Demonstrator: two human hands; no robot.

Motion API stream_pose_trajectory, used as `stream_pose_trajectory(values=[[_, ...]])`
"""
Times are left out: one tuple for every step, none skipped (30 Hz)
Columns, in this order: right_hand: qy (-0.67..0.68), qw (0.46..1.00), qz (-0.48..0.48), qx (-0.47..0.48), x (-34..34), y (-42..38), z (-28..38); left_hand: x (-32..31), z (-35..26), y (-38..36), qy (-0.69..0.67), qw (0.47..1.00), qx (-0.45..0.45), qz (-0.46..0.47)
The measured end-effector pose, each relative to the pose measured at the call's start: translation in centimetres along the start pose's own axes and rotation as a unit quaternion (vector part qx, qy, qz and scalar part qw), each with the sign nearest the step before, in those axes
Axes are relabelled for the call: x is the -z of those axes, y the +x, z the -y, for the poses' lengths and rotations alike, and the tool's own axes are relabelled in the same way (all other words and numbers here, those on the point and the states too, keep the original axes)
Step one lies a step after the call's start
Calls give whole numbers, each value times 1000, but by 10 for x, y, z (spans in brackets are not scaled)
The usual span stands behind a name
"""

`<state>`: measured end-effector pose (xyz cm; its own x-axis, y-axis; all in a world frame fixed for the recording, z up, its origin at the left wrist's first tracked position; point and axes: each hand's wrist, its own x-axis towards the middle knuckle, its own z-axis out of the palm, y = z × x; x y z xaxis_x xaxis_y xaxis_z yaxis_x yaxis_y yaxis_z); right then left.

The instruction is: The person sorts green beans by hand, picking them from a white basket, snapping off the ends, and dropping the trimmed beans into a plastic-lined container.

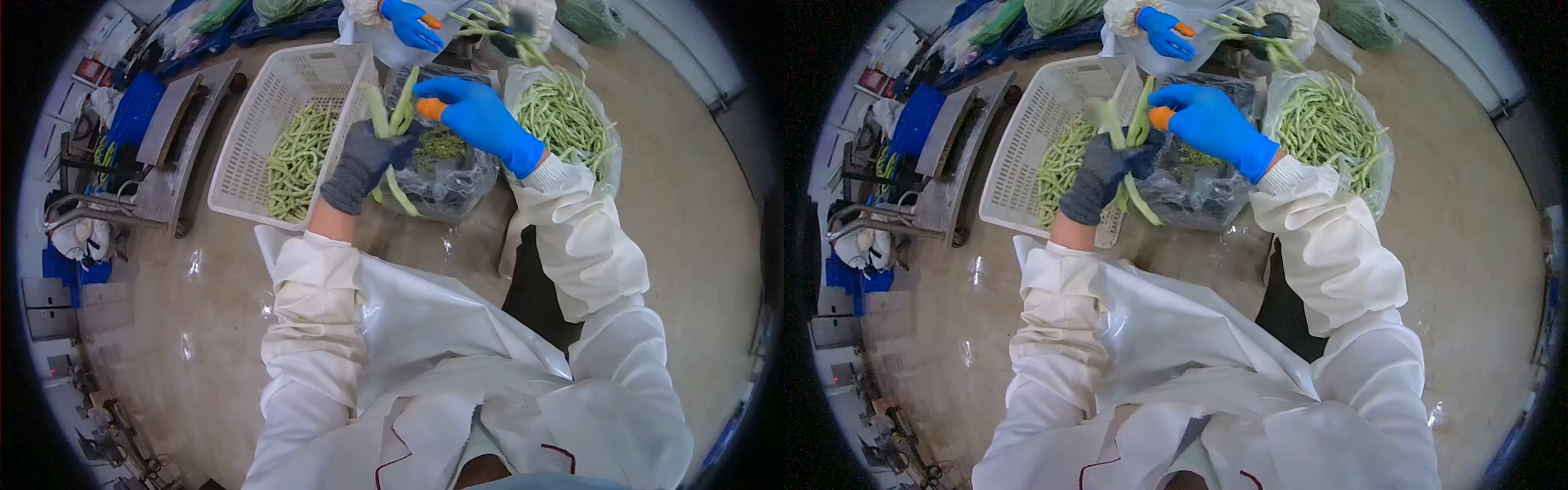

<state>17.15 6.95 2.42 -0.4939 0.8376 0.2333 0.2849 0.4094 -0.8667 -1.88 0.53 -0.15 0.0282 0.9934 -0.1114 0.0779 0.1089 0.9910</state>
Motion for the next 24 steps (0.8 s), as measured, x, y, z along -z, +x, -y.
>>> stream_pose_trajectory(values=[[22,998,25,-56,1,-1,7,-6,0,1,79,997,20,-14],[6,998,24,-62,1,-2,11,-10,0,0,111,993,20,-26],[-25,998,26,-56,1,-1,6,-9,4,1,103,994,11,-21],[-56,997,28,-49,1,-1,-4,-5,10,3,96,995,3,-16],[-86,995,29,-41,1,0,-11,-2,14,4,89,996,-6,-12],[-116,993,16,-11,2,-1,-15,1,12,3,73,997,-24,-3],[-146,989,2,17,2,-3,-19,5,9,1,57,998,-40,6],[-176,983,-10,45,2,-4,-23,7,8,0,40,998,-56,15],[-175,984,-5,40,2,-6,-22,8,10,1,53,997,-47,1],[-174,984,1,36,2,-7,-22,9,13,3,65,997,-39,-14],[-173,984,7,32,2,-7,-21,12,17,6,77,996,-31,-29],[-138,990,20,13,2,-7,-19,14,18,8,127,989,-63,-33],[-104,994,33,-5,2,-8,-16,14,20,8,136,988,-55,-41],[-69,996,45,-22,2,-8,-13,14,22,9,146,987,-48,-50],[-26,997,58,-46,3,-7,-11,12,18,8,156,985,-40,-59],[16,995,70,-71,3,-7,-9,9,14,6,163,983,-48,-67],[58,990,82,-95,4,-6,-9,6,10,4,171,981,-57,-76],[32,991,94,-95,4,-4,-12,4,7,3,178,978,-66,-84],[6,990,106,-95,4,-2,-15,3,9,4,171,978,-73,-90],[-21,988,118,-95,3,0,-18,2,12,4,164,979,-79,-95],[-75,990,96,-68,2,-1,-14,1,9,3,158,979,-86,-101],[-129,988,74,-39,0,-3,-10,0,6,2,195,973,-87,-93],[-183,982,51,-10,-3,-5,-7,-1,3,1,231,965,-89,-86],[-150,988,39,-9,-7,-5,-7,-2,-1,-1,267,956,-90,-77]])
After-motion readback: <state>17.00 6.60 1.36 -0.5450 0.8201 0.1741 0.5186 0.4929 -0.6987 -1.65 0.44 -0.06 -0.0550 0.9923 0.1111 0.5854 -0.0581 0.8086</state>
